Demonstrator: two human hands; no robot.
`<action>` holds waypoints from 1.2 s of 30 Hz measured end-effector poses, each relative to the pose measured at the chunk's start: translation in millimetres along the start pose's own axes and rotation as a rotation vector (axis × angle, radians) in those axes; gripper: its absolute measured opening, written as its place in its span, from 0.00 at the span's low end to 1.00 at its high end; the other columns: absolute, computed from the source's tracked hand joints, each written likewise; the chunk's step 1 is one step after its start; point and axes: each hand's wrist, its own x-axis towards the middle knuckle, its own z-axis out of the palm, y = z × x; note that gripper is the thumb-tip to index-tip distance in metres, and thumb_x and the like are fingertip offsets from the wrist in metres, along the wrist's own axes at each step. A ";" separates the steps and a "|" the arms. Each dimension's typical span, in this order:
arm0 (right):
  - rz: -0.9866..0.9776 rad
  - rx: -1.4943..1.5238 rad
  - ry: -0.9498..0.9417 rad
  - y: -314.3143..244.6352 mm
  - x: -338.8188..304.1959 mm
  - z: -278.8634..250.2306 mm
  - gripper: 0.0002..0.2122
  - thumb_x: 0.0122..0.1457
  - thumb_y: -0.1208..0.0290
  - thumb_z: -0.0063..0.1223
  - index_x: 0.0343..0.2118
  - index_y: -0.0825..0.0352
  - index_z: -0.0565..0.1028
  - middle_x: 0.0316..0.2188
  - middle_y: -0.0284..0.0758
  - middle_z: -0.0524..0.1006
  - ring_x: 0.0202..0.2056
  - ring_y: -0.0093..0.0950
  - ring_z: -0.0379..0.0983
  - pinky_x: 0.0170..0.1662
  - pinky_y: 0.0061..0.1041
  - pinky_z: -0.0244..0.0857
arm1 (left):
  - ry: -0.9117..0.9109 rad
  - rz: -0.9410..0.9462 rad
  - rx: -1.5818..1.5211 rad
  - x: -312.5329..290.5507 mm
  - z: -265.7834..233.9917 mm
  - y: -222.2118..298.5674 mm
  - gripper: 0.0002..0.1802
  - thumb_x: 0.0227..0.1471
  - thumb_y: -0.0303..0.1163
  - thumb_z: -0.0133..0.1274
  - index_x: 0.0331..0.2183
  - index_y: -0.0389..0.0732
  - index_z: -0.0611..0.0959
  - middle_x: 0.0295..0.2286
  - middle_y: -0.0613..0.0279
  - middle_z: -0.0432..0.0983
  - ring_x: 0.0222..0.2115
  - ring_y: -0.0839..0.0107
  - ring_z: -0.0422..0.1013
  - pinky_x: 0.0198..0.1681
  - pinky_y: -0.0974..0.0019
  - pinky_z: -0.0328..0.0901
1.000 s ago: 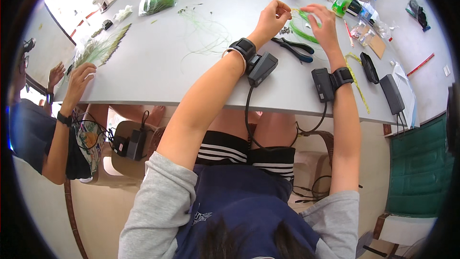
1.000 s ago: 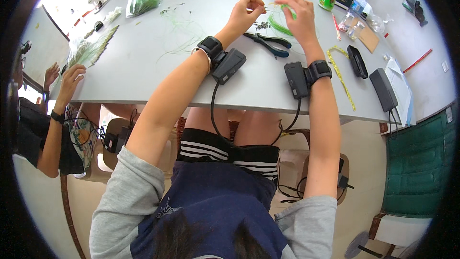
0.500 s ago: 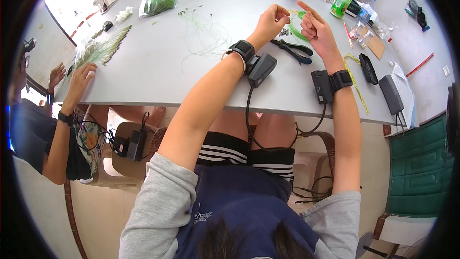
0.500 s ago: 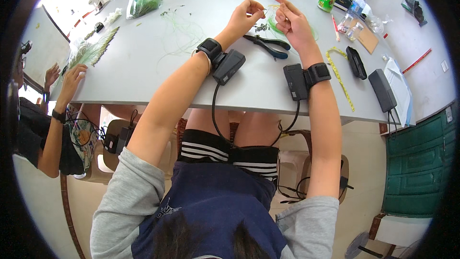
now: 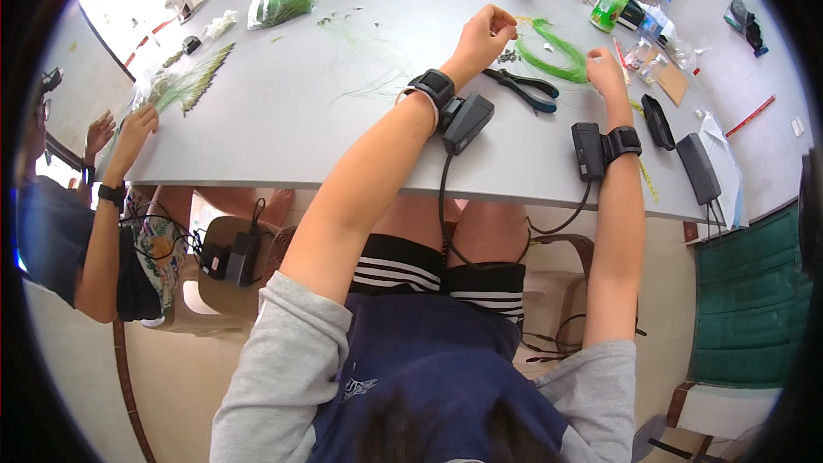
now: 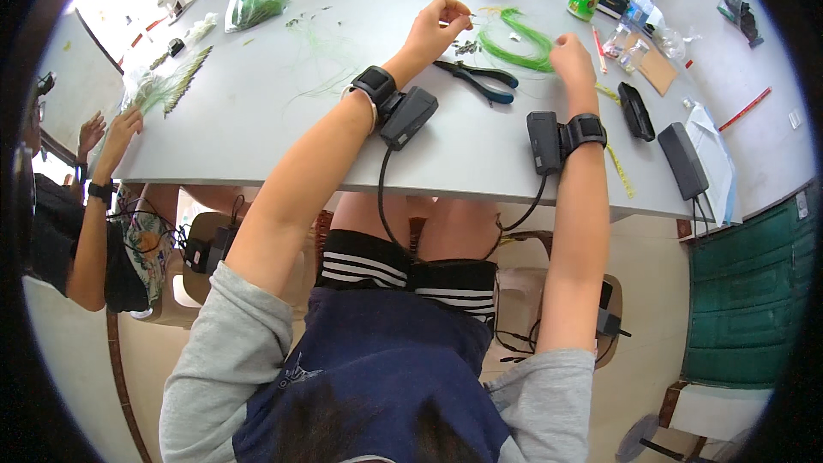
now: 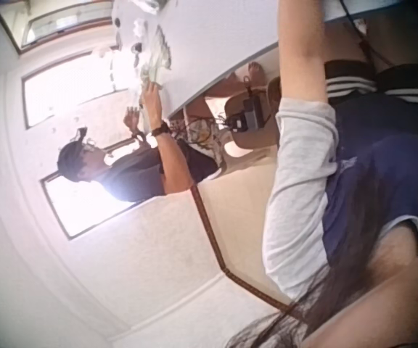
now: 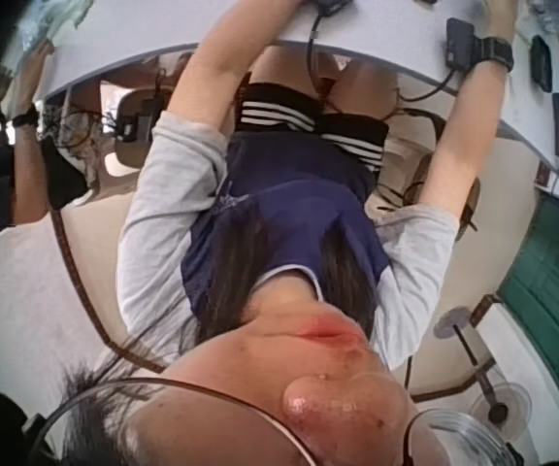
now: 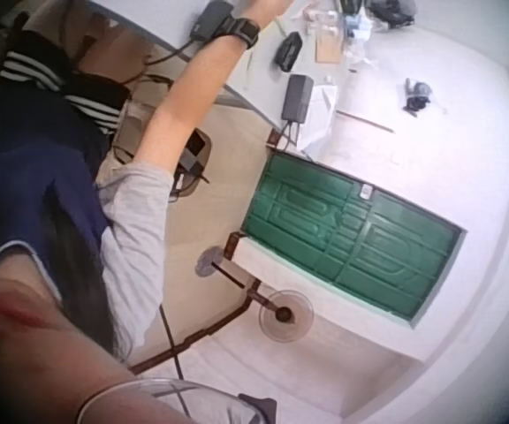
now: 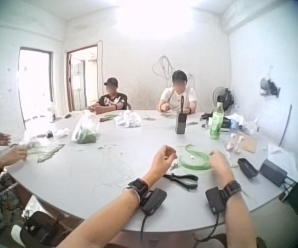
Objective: Assembling fishing rigs by attaching components like swivels and beads to fishing line using pliers.
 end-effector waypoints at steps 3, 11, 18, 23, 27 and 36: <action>0.265 0.233 0.200 8.9 0.8 -4.5 0.22 0.44 0.72 0.45 0.46 0.71 0.63 0.25 0.47 0.74 0.32 0.36 0.72 0.35 0.32 0.64 | -0.009 0.012 -0.012 0.4 -3.8 -1.4 0.06 0.43 0.26 0.49 0.28 0.35 0.72 0.22 0.60 0.75 0.25 0.75 0.70 0.30 0.74 0.64; -0.343 1.206 -0.113 -68.6 -52.8 -13.6 0.25 0.55 0.60 0.42 0.51 0.69 0.54 0.32 0.39 0.74 0.18 0.15 0.64 0.12 0.11 0.46 | -0.068 0.021 0.003 -2.6 0.4 8.6 0.10 0.45 0.28 0.50 0.32 0.36 0.71 0.24 0.61 0.74 0.28 0.76 0.71 0.30 0.75 0.63; -0.271 0.870 -0.841 -65.3 -53.6 -9.0 0.19 0.59 0.59 0.36 0.36 0.74 0.70 0.11 0.20 0.56 0.12 0.11 0.48 0.14 0.11 0.40 | 0.008 0.046 -0.009 0.9 0.0 3.8 0.13 0.42 0.28 0.52 0.32 0.34 0.69 0.21 0.58 0.74 0.22 0.73 0.70 0.25 0.71 0.64; -0.289 1.595 -0.646 -68.2 -52.3 -0.1 0.17 0.59 0.63 0.36 0.42 0.73 0.68 0.10 0.19 0.52 0.13 0.10 0.46 0.15 0.11 0.38 | -0.017 0.036 -0.055 -2.5 3.5 8.6 0.12 0.43 0.28 0.51 0.32 0.35 0.69 0.23 0.58 0.74 0.24 0.74 0.70 0.26 0.73 0.63; -0.331 1.072 -0.364 -57.5 -35.8 9.4 0.15 0.58 0.64 0.38 0.40 0.69 0.71 0.10 0.23 0.59 0.14 0.14 0.54 0.17 0.13 0.47 | -0.018 0.057 -0.017 -2.5 3.8 7.7 0.12 0.44 0.28 0.51 0.33 0.35 0.70 0.24 0.60 0.74 0.25 0.76 0.69 0.28 0.75 0.63; -0.563 0.356 0.067 -59.6 -36.4 14.9 0.11 0.54 0.65 0.40 0.25 0.67 0.72 0.18 0.42 0.71 0.21 0.32 0.67 0.27 0.28 0.59 | -0.036 0.050 0.005 -1.0 2.3 4.1 0.13 0.43 0.28 0.52 0.33 0.35 0.70 0.24 0.60 0.74 0.25 0.77 0.69 0.28 0.75 0.63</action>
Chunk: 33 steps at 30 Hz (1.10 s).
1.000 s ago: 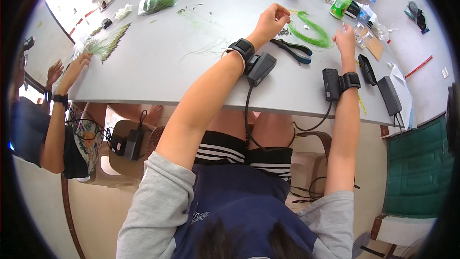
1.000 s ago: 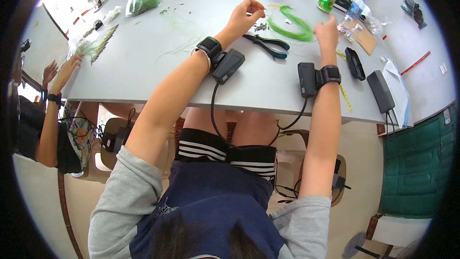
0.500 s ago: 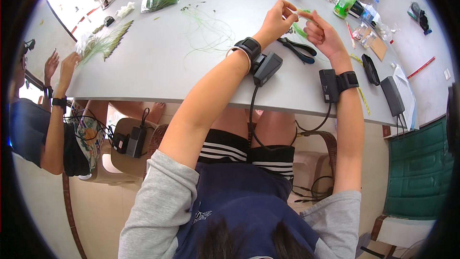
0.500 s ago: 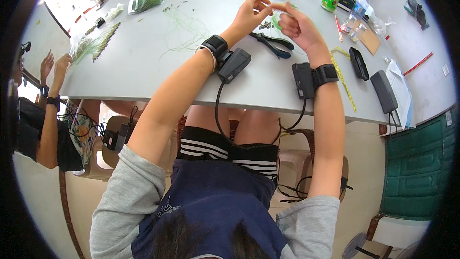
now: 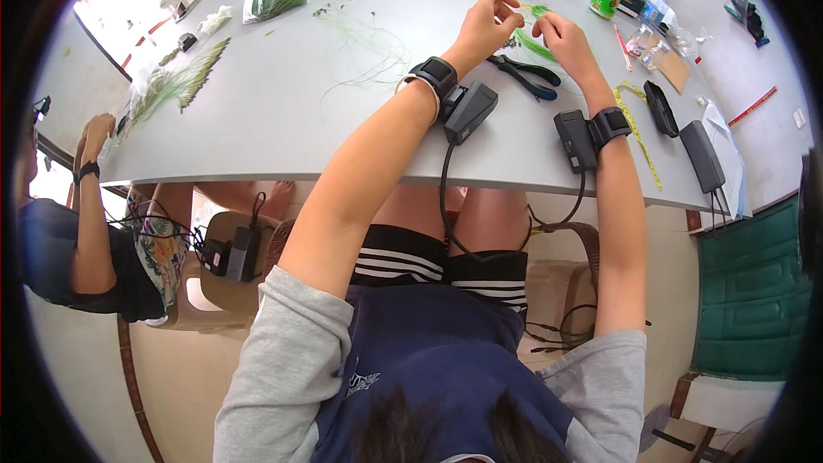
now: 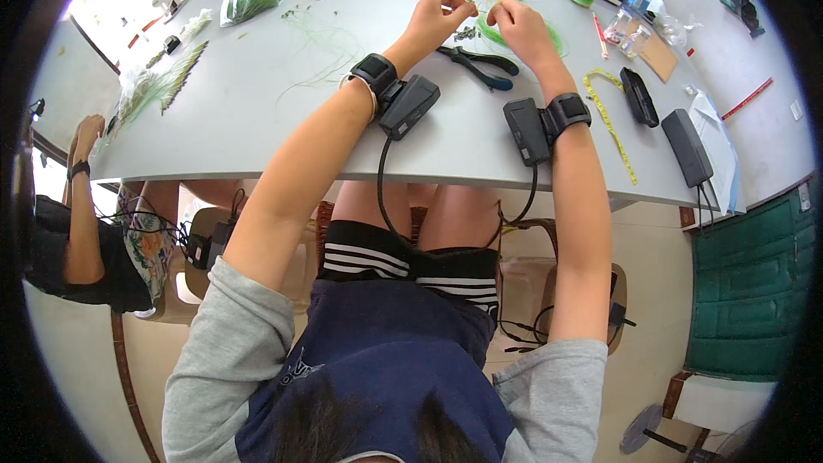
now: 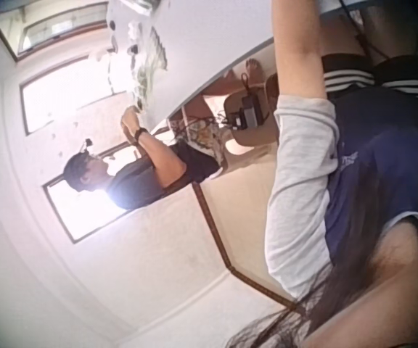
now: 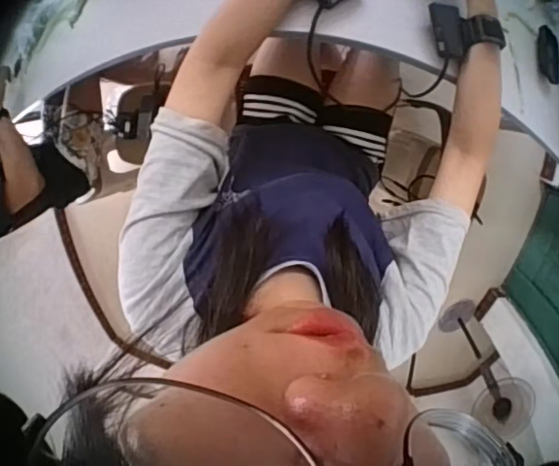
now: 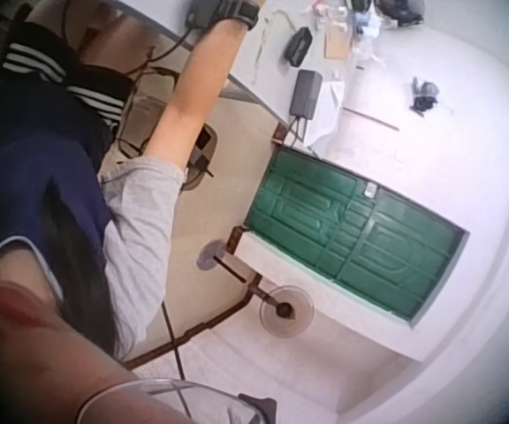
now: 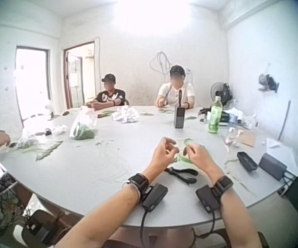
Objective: Assembling fishing rigs by attaching components like swivels and beads to fishing line using pliers.
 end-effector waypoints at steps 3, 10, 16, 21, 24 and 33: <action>-0.007 -0.024 -0.028 1.5 -0.3 0.4 0.11 0.53 0.66 0.40 0.23 0.69 0.69 0.18 0.42 0.70 0.21 0.33 0.67 0.26 0.29 0.58 | -0.013 -0.039 -0.005 -0.1 0.1 1.1 0.13 0.43 0.29 0.52 0.33 0.35 0.70 0.24 0.60 0.74 0.25 0.77 0.69 0.28 0.75 0.63; -0.083 0.031 0.018 1.2 -1.1 -1.3 0.09 0.49 0.69 0.45 0.21 0.70 0.66 0.14 0.38 0.67 0.17 0.25 0.61 0.22 0.25 0.56 | -0.009 -0.010 -0.028 0.1 1.9 3.5 0.13 0.44 0.28 0.52 0.33 0.35 0.70 0.24 0.59 0.75 0.26 0.76 0.70 0.28 0.75 0.63; -0.090 0.021 0.018 4.2 -1.1 -3.2 0.10 0.46 0.68 0.47 0.18 0.70 0.64 0.11 0.33 0.63 0.16 0.20 0.56 0.20 0.22 0.53 | -0.027 0.003 -0.035 -0.9 3.6 6.4 0.13 0.44 0.28 0.52 0.33 0.35 0.70 0.24 0.59 0.74 0.25 0.76 0.70 0.28 0.75 0.63; -0.083 0.002 0.037 1.9 -1.6 -2.5 0.11 0.45 0.68 0.48 0.16 0.70 0.63 0.10 0.33 0.61 0.15 0.20 0.55 0.19 0.22 0.51 | -0.034 -0.004 -0.026 -0.8 3.4 6.6 0.13 0.43 0.27 0.53 0.32 0.35 0.70 0.24 0.59 0.74 0.25 0.77 0.70 0.27 0.75 0.63; -0.108 -0.023 0.056 2.8 -1.4 -3.2 0.12 0.45 0.68 0.48 0.15 0.70 0.62 0.09 0.34 0.59 0.14 0.21 0.54 0.19 0.23 0.51 | -0.026 0.022 -0.010 0.2 4.3 6.0 0.12 0.43 0.27 0.53 0.32 0.35 0.70 0.24 0.59 0.73 0.25 0.77 0.70 0.27 0.75 0.63; -0.141 -0.047 0.073 4.5 -0.7 -5.3 0.13 0.44 0.68 0.49 0.15 0.71 0.61 0.09 0.35 0.57 0.14 0.23 0.52 0.19 0.24 0.50 | -0.015 0.013 -0.037 2.1 4.4 4.4 0.11 0.43 0.27 0.54 0.30 0.35 0.70 0.25 0.61 0.72 0.27 0.76 0.69 0.29 0.74 0.64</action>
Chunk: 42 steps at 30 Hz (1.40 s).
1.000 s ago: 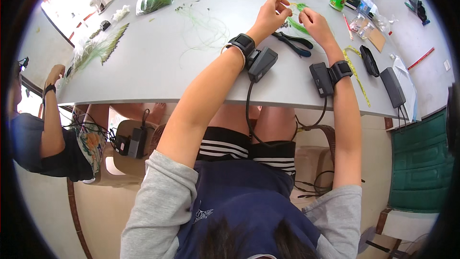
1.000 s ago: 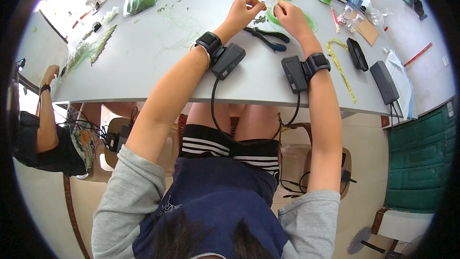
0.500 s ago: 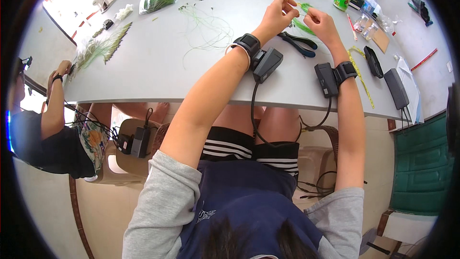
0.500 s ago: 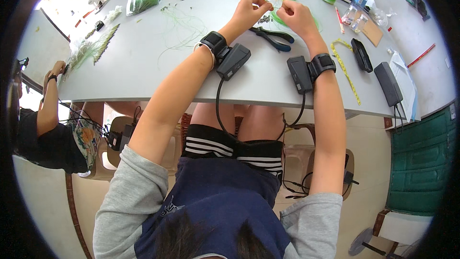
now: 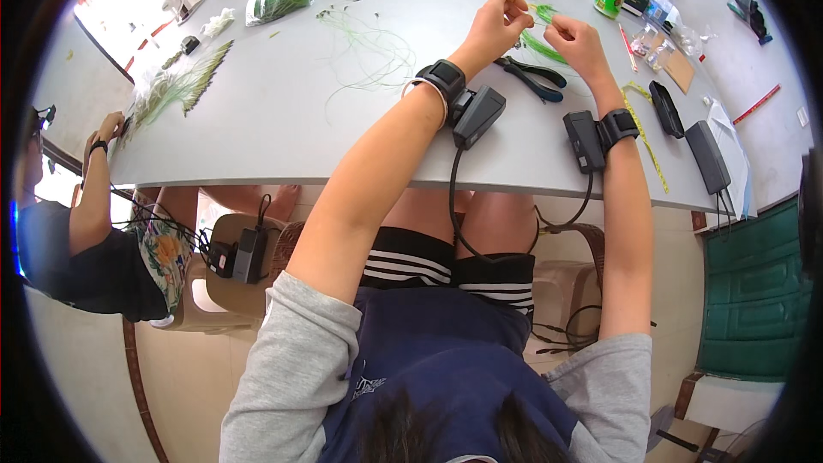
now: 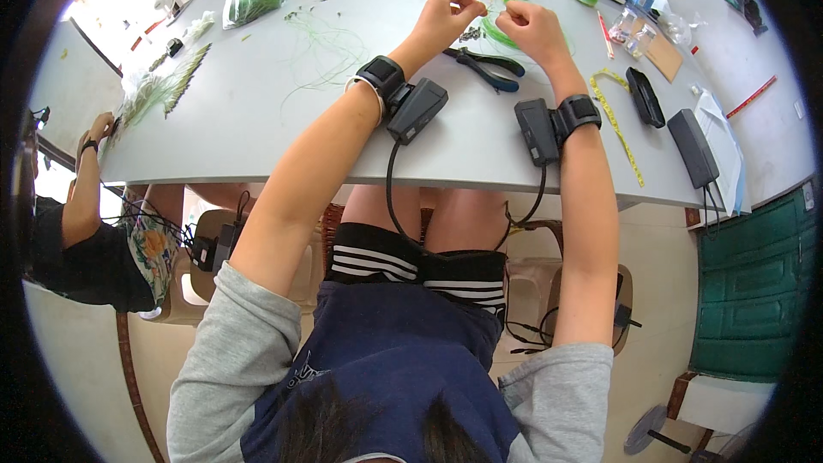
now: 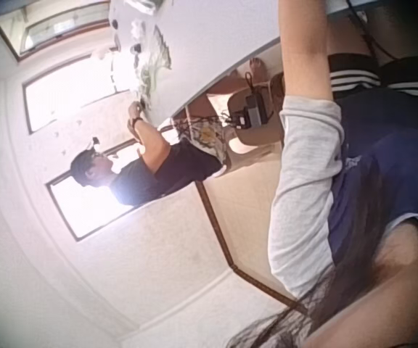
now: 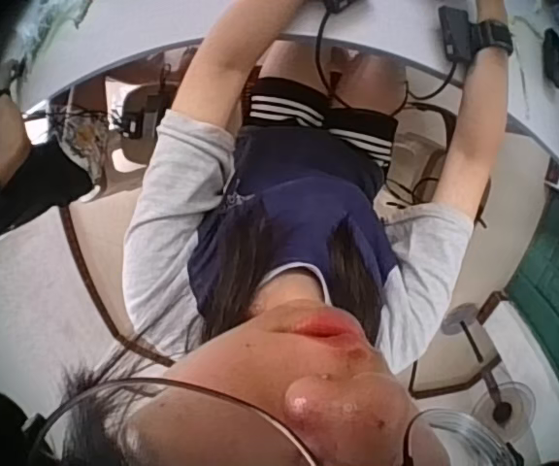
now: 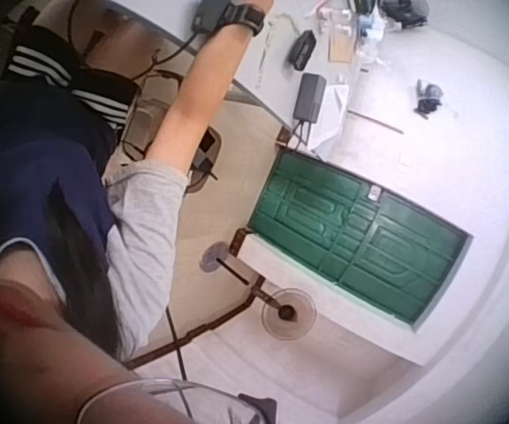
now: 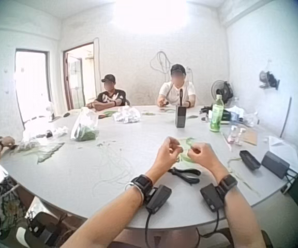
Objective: Assembling fishing rigs by attaching components like swivels and beads to fishing line using pliers.
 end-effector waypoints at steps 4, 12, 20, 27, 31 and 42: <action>-0.007 -0.003 0.000 2.4 0.0 -2.3 0.13 0.45 0.68 0.49 0.15 0.71 0.61 0.10 0.36 0.57 0.14 0.23 0.52 0.19 0.24 0.50 | 0.031 0.014 0.040 1.0 0.0 0.4 0.12 0.42 0.27 0.55 0.28 0.35 0.69 0.25 0.62 0.69 0.28 0.75 0.68 0.30 0.72 0.64; -0.008 -0.025 -0.009 1.3 -0.5 -3.6 0.13 0.45 0.68 0.49 0.15 0.71 0.61 0.09 0.36 0.57 0.14 0.23 0.51 0.18 0.24 0.50 | 0.027 0.025 0.038 1.5 -1.3 -0.4 0.12 0.41 0.27 0.55 0.27 0.36 0.67 0.23 0.62 0.69 0.27 0.74 0.67 0.32 0.71 0.64; -0.023 -0.039 0.016 -0.6 0.1 -4.2 0.12 0.45 0.69 0.48 0.16 0.71 0.62 0.09 0.36 0.56 0.14 0.23 0.51 0.18 0.24 0.50 | 0.079 0.222 0.210 4.6 0.5 -4.5 0.16 0.41 0.24 0.54 0.23 0.39 0.60 0.22 0.58 0.68 0.26 0.71 0.62 0.33 0.70 0.59; 0.026 0.096 -0.076 12.7 2.3 -10.2 0.13 0.49 0.66 0.47 0.16 0.71 0.65 0.10 0.34 0.63 0.16 0.19 0.55 0.18 0.22 0.51 | 0.077 0.200 0.199 4.8 -5.6 -14.7 0.16 0.41 0.24 0.53 0.22 0.39 0.60 0.22 0.57 0.70 0.26 0.70 0.64 0.35 0.69 0.60; 0.581 0.616 -0.032 19.9 -7.4 -24.6 0.13 0.50 0.62 0.46 0.29 0.68 0.72 0.17 0.32 0.70 0.20 0.20 0.65 0.21 0.20 0.56 | 0.104 0.129 0.222 2.7 -11.6 -15.2 0.13 0.42 0.24 0.52 0.24 0.38 0.62 0.22 0.57 0.72 0.27 0.70 0.68 0.37 0.69 0.62; 0.476 -0.165 0.709 47.5 -12.8 -71.8 0.16 0.47 0.68 0.46 0.40 0.68 0.68 0.33 0.37 0.73 0.29 0.27 0.69 0.30 0.25 0.62 | 0.078 0.063 0.165 2.0 -3.2 -14.4 0.12 0.42 0.26 0.53 0.25 0.37 0.64 0.22 0.59 0.71 0.26 0.73 0.67 0.34 0.72 0.62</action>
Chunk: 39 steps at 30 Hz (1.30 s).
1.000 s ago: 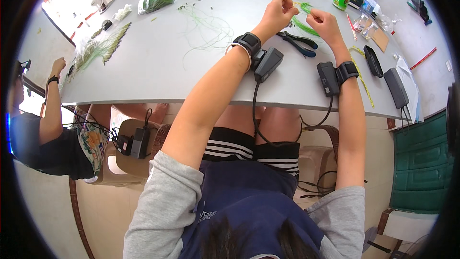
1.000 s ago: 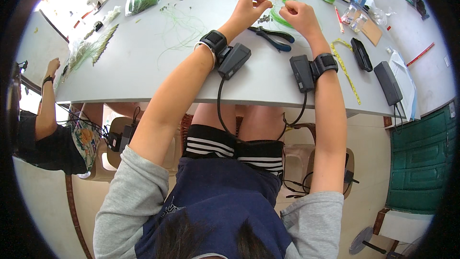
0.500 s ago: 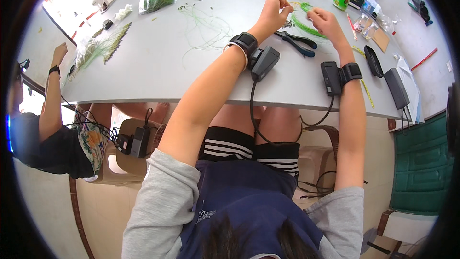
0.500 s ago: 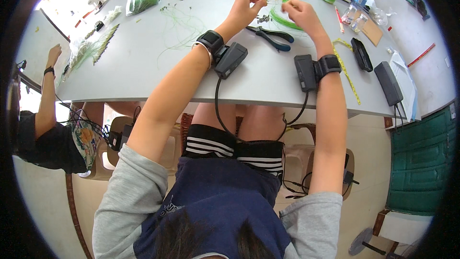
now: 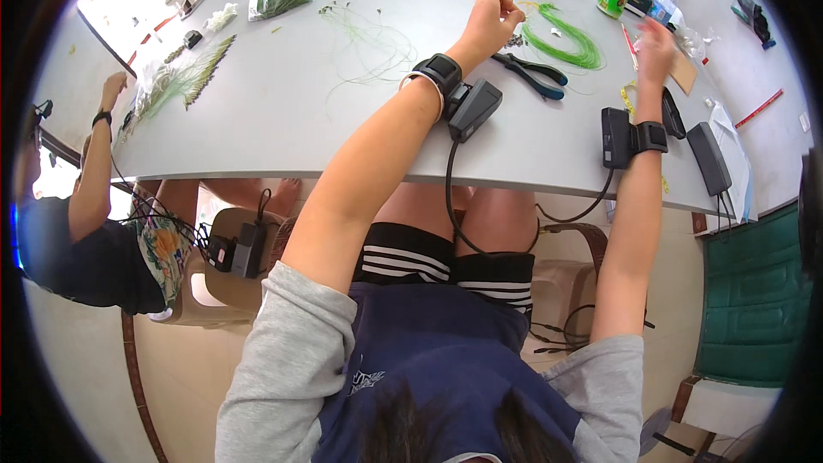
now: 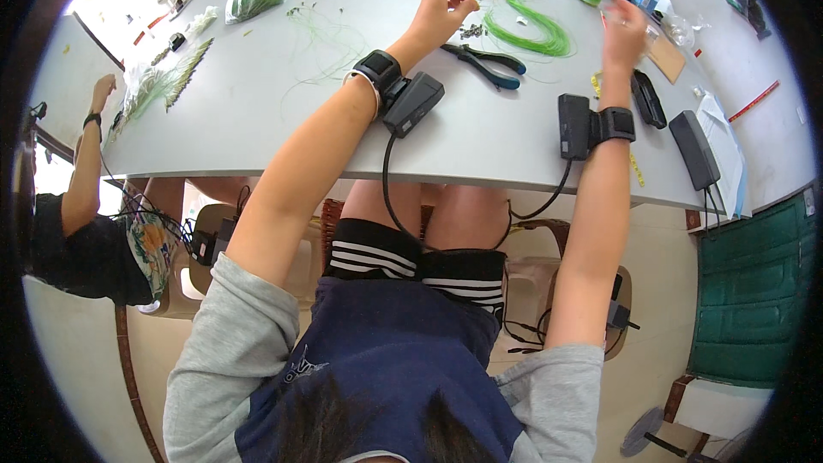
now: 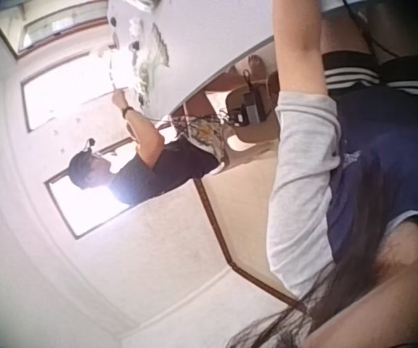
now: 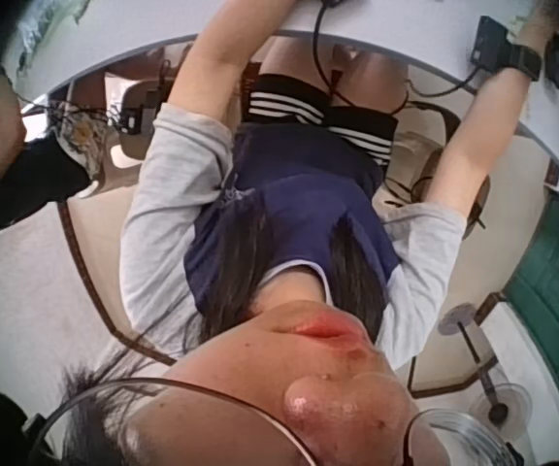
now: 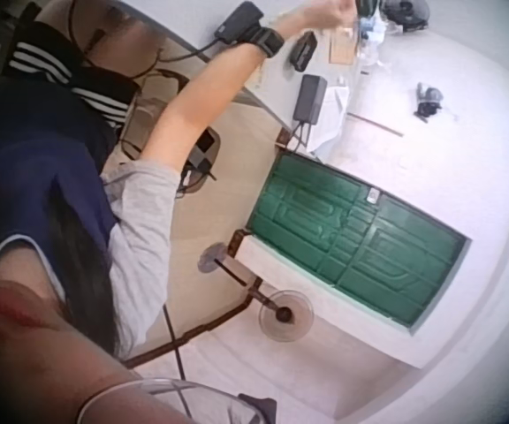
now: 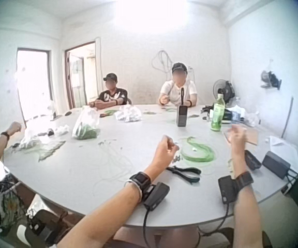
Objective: Assembling fishing rigs by attaching components like swivels and beads to fishing line using pliers.
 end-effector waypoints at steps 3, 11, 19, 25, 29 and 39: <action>0.030 0.574 -0.789 -48.7 -39.4 22.7 0.16 0.53 0.65 0.44 0.42 0.67 0.66 0.27 0.30 0.73 0.21 0.16 0.66 0.18 0.11 0.54 | -0.031 -0.003 -0.044 -1.3 3.3 3.4 0.12 0.42 0.26 0.53 0.26 0.37 0.65 0.23 0.60 0.71 0.25 0.74 0.67 0.33 0.72 0.62; 0.477 0.747 -1.453 -49.1 -44.3 23.8 0.12 0.56 0.64 0.43 0.33 0.70 0.68 0.11 0.21 0.55 0.12 0.10 0.46 0.14 0.11 0.40 | -0.003 0.009 0.021 -0.8 4.7 8.5 0.11 0.43 0.26 0.53 0.26 0.36 0.66 0.22 0.62 0.71 0.26 0.75 0.68 0.32 0.73 0.63; 0.457 1.079 -0.859 -63.9 -68.5 36.2 0.13 0.56 0.66 0.44 0.37 0.71 0.72 0.11 0.20 0.54 0.13 0.12 0.45 0.15 0.12 0.40 | 0.040 0.035 -0.098 -0.5 14.2 15.0 0.11 0.44 0.26 0.52 0.25 0.37 0.64 0.21 0.61 0.71 0.26 0.75 0.69 0.33 0.72 0.63; -0.243 0.330 -0.613 -51.4 -66.1 45.6 0.09 0.53 0.69 0.47 0.34 0.65 0.75 0.11 0.30 0.67 0.14 0.20 0.60 0.18 0.18 0.54 | 0.040 0.022 -0.029 -3.8 12.6 19.3 0.11 0.42 0.25 0.53 0.25 0.37 0.65 0.21 0.61 0.70 0.25 0.74 0.67 0.32 0.71 0.62; -0.395 0.118 -0.634 -61.2 -68.2 41.8 0.07 0.49 0.68 0.50 0.28 0.66 0.74 0.13 0.38 0.70 0.16 0.29 0.67 0.23 0.24 0.60 | 0.047 0.013 -0.019 -3.8 5.7 13.8 0.11 0.42 0.25 0.53 0.25 0.36 0.66 0.21 0.61 0.69 0.24 0.74 0.67 0.32 0.72 0.62; -0.424 0.175 -0.614 -48.0 -66.4 47.5 0.10 0.48 0.68 0.49 0.20 0.70 0.66 0.15 0.40 0.70 0.19 0.33 0.67 0.25 0.27 0.61 | -0.010 -0.005 -0.071 -3.2 12.2 13.0 0.11 0.42 0.25 0.53 0.25 0.37 0.66 0.21 0.64 0.67 0.24 0.76 0.65 0.30 0.74 0.62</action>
